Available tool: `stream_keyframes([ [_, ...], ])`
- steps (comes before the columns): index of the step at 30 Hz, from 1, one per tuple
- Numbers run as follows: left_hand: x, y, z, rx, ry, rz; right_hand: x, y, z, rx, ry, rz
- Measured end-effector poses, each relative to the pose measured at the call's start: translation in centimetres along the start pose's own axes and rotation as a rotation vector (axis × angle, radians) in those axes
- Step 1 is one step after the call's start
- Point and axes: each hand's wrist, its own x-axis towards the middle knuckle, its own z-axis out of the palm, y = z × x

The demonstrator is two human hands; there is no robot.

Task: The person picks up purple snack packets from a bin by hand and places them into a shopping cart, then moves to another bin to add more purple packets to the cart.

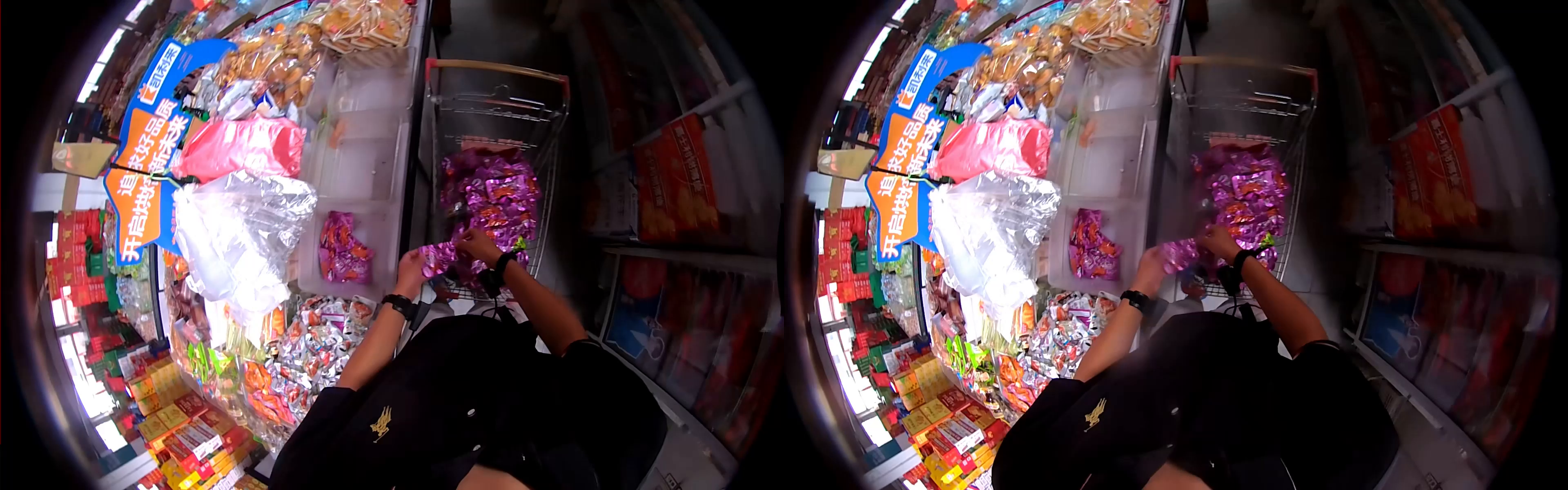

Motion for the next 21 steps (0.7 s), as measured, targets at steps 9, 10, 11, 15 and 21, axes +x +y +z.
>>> stream_keyframes([
  [9, 4.3, -3.3, 7.8, 0.717, -0.481, 0.592, -5.5, 1.1, -8.7, 0.052, 0.302, -0.071],
  [10, 2.7, -1.1, 10.3, 0.538, -0.410, 0.456, -2.4, 4.3, -10.4, -0.065, 0.366, -0.259],
  [11, 2.0, 0.1, 12.0, 0.360, -0.338, 0.322, -2.0, 4.0, -11.5, -0.071, 0.441, -0.290],
  [15, 4.7, -1.3, 10.4, 0.033, -0.336, 0.142, -1.7, 4.0, -13.7, -0.162, 0.671, -0.369],
  [21, 6.1, -7.8, 1.7, 0.403, -0.287, 0.293, 0.4, 8.5, -15.1, -0.452, 0.592, -0.263],
])
